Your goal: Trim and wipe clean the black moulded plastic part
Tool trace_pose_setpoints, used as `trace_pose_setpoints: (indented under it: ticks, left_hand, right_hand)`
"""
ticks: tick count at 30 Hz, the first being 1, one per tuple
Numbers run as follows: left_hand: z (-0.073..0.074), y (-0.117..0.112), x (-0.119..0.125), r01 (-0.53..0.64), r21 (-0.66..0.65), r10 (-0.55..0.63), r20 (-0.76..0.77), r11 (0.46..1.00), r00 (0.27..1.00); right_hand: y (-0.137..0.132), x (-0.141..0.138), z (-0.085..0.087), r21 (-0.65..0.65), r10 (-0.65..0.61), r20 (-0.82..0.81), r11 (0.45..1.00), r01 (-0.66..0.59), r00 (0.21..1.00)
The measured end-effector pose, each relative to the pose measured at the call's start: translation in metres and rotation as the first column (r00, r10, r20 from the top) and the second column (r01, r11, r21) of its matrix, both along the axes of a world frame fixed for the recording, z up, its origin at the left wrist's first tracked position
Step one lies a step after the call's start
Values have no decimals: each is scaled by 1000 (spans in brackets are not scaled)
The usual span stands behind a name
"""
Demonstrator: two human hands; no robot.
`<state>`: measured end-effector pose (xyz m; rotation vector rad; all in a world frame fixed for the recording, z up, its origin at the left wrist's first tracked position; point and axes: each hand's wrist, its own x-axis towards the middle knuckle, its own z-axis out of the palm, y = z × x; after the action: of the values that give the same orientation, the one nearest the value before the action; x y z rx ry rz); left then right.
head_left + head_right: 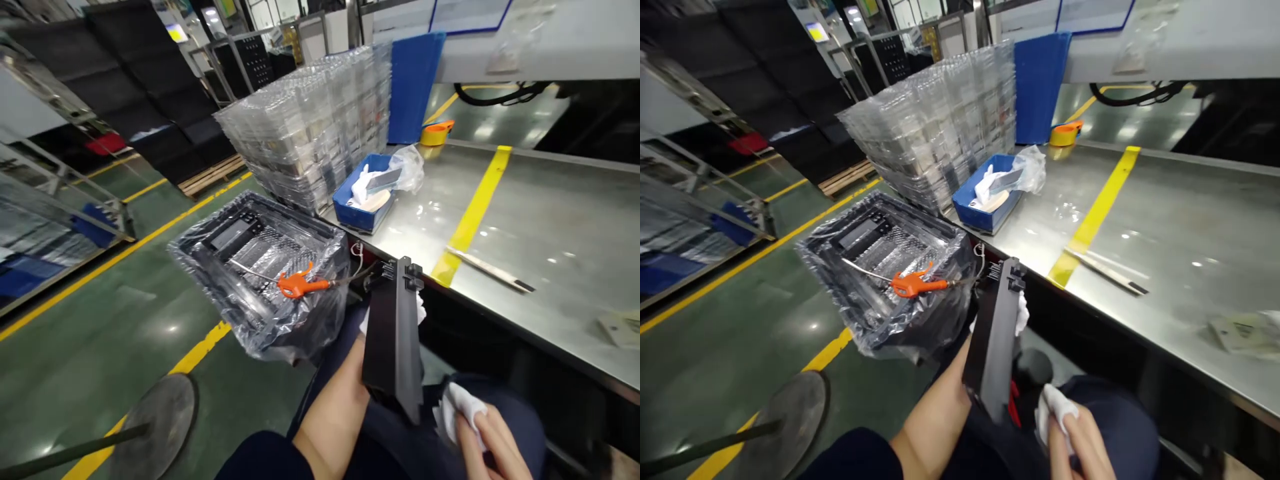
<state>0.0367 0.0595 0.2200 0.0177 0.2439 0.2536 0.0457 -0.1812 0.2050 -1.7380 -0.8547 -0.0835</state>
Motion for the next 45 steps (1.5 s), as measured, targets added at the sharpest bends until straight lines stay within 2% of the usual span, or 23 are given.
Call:
trace_pose_setpoints:
  ticks: [2,4,6,8,11,15,19,21,26,29,32,34,36,39,43,45]
  left_hand:
    - [3,0,2,93,17,-93,38,996,995]
    - [11,-7,2,130,22,-131,55,991,990]
    - [22,-16,1,138,4,-138,78,990,987]
    - [30,-22,0,133,-15,-131,115,991,985]
    - [35,-25,-1,124,3,-123,143,992,982]
    - [35,-21,-1,116,29,-118,125,993,985]
    - [35,-17,-1,112,41,-117,128,993,985]
    - [34,-15,-1,135,48,-140,125,990,982]
    - [30,-7,-1,245,59,-250,86,968,964]
    - [31,-5,-3,242,58,-247,103,968,963]
    - [35,-6,-5,220,43,-223,91,975,971]
    - [36,-9,-4,224,39,-227,72,974,971]
    - [37,-11,-2,249,45,-251,53,968,967]
    - [39,-13,1,276,53,-279,41,960,960]
    - [38,-10,-3,288,41,-288,-6,957,958]
    - [34,-5,-5,277,36,-277,-12,960,961]
  right_hand:
    - [-11,7,-6,-51,-177,-34,983,176,984]
    - [-22,14,-10,-113,-302,-60,949,294,951]
    - [-32,22,-12,-152,-359,-80,926,345,930]
    - [-41,29,-12,-158,-356,-86,927,340,930]
    - [-49,39,-8,-124,-281,-66,954,272,957]
    - [-47,47,6,-48,-108,35,993,109,994]
    - [-37,51,22,-55,50,132,998,-43,990]
    - [-34,50,25,-57,41,169,998,-32,985]
    - [-27,40,32,-61,-85,219,993,101,972]
    - [-22,38,45,-51,27,238,999,-15,971]
    - [-14,46,56,-111,275,298,961,-253,914]
    - [-8,56,58,-196,390,339,920,-341,856]
    - [0,67,56,-264,428,364,899,-349,827]
    - [8,75,52,-295,424,375,897,-328,824]
    - [0,65,58,-321,514,327,850,-418,793]
    - [-10,58,62,-309,544,301,833,-459,783]
